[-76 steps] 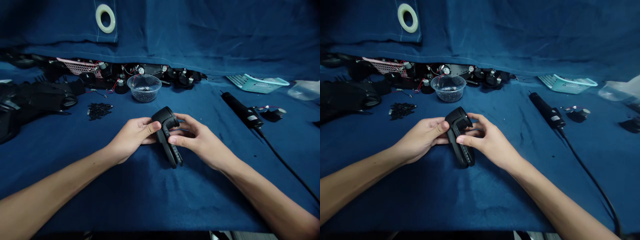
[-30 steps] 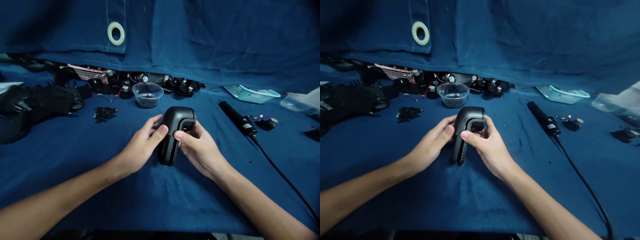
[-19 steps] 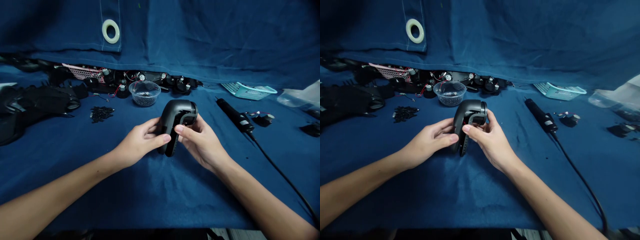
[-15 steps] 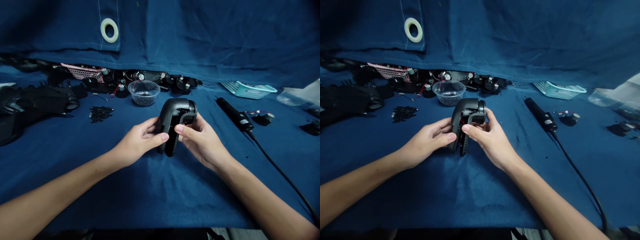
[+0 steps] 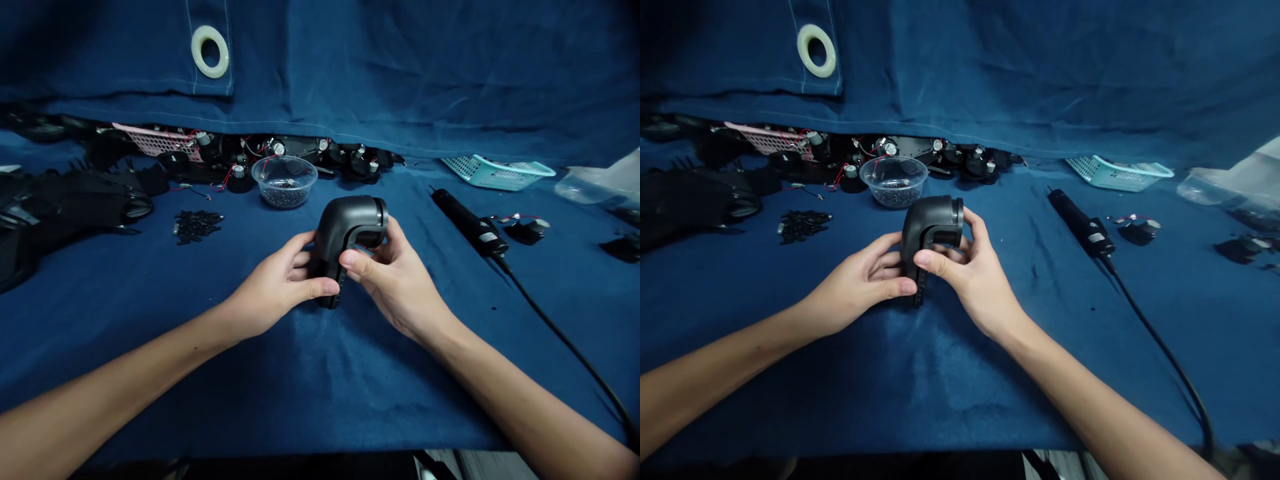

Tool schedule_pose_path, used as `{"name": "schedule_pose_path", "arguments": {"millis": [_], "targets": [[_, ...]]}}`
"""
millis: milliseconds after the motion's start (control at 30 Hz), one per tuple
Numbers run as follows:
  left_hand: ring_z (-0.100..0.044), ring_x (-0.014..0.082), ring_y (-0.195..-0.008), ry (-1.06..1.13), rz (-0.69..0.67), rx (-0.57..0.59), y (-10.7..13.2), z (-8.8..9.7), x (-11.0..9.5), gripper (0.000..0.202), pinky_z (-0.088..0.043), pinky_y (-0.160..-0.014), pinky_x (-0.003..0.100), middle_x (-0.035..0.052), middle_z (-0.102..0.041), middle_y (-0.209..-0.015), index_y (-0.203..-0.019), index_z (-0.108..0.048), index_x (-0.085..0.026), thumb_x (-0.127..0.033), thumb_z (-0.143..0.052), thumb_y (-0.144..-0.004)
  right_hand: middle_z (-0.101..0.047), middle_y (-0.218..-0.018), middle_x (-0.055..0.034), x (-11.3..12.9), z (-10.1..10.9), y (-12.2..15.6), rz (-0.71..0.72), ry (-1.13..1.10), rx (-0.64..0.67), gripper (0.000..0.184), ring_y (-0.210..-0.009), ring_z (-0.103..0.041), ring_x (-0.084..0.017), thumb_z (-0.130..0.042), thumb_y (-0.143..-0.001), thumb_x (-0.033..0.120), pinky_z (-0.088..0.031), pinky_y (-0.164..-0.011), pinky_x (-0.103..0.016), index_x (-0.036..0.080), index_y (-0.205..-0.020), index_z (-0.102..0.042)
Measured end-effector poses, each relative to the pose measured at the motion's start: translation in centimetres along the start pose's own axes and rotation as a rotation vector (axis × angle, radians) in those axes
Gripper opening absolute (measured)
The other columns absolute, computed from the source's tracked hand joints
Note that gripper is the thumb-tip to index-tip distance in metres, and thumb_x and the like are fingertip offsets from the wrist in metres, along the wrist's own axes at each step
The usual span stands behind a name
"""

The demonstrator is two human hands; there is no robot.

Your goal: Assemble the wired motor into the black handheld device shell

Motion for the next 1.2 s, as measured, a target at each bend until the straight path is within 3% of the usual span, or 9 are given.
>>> {"name": "schedule_pose_path", "arguments": {"millis": [233, 433, 600, 833, 1067, 1200], "targets": [[-0.063, 0.0206, -0.122, -0.059, -0.050, 0.101, -0.1, 0.2, 0.3, 0.076, -0.052, -0.103, 0.030, 0.0043, -0.059, -0.143, -0.149, -0.039, -0.029, -0.023, -0.074, -0.081, -0.069, -0.110, -0.0004, -0.5, 0.3, -0.1, 0.045, 0.046, 0.062, 0.084, -0.104, -0.069, -0.019, -0.087, -0.069, 0.024, -0.056, -0.093, -0.032, 0.031, -0.136, -0.038], [-0.063, 0.0161, -0.123, -0.109, -0.057, 0.085, 0.1, 0.3, 0.3, 0.075, -0.052, -0.103, 0.022, 0.0010, -0.060, -0.141, -0.150, -0.038, -0.028, -0.023, -0.073, -0.083, -0.069, -0.111, 0.0006, -0.6, 0.0, 0.1, 0.082, 0.062, 0.048, 0.080, -0.103, -0.069, -0.019, -0.085, -0.072, 0.025, -0.057, -0.092, -0.033, 0.033, -0.136, -0.038], [-0.062, 0.0162, -0.125, -0.127, -0.042, 0.102, 0.3, 0.3, 0.3, 0.073, -0.052, -0.104, 0.022, -0.0028, -0.060, -0.141, -0.148, -0.040, -0.034, -0.024, -0.072, -0.083, -0.068, -0.112, 0.0007, -0.8, 0.1, 0.2, 0.065, 0.020, 0.058, 0.080, -0.102, -0.069, -0.018, -0.085, -0.070, 0.020, -0.058, -0.088, -0.031, 0.032, -0.134, -0.039], [-0.059, 0.0220, -0.129, -0.198, -0.070, 0.053, 0.7, -0.1, 0.6, 0.070, -0.054, -0.104, 0.031, -0.0036, -0.064, -0.137, -0.148, -0.040, -0.036, -0.028, -0.070, -0.085, -0.067, -0.113, -0.0005, -1.2, 0.2, 0.0, 0.060, 0.036, 0.039, 0.077, -0.102, -0.069, -0.019, -0.085, -0.070, 0.025, -0.058, -0.090, -0.034, 0.032, -0.132, -0.039], [-0.062, 0.0157, -0.124, -0.157, -0.072, 0.100, 0.7, -0.2, 0.1, 0.067, -0.053, -0.102, 0.022, -0.0048, -0.063, -0.138, -0.147, -0.041, -0.037, -0.026, -0.068, -0.087, -0.067, -0.110, 0.0013, -0.7, 0.4, -0.3, 0.115, 0.036, 0.098, 0.076, -0.101, -0.070, -0.018, -0.085, -0.071, 0.022, -0.057, -0.091, -0.033, 0.033, -0.131, -0.041], [-0.066, 0.0142, -0.118, -0.134, -0.093, 0.085, 0.5, -0.3, 0.4, 0.071, -0.054, -0.099, 0.020, -0.0009, -0.062, -0.139, -0.150, -0.035, -0.033, -0.026, -0.069, -0.087, -0.067, -0.113, 0.0007, -0.6, 0.7, -0.2, 0.140, 0.043, 0.089, 0.072, -0.103, -0.069, -0.019, -0.084, -0.073, 0.024, -0.057, -0.092, -0.035, 0.034, -0.131, -0.041]]}}
Point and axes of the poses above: each hand's wrist, its own y-axis away from the middle knuckle, its own z-axis out of the back of the hand, x = y × z, the point moved 1 cm from there along -y, towards the middle knuckle
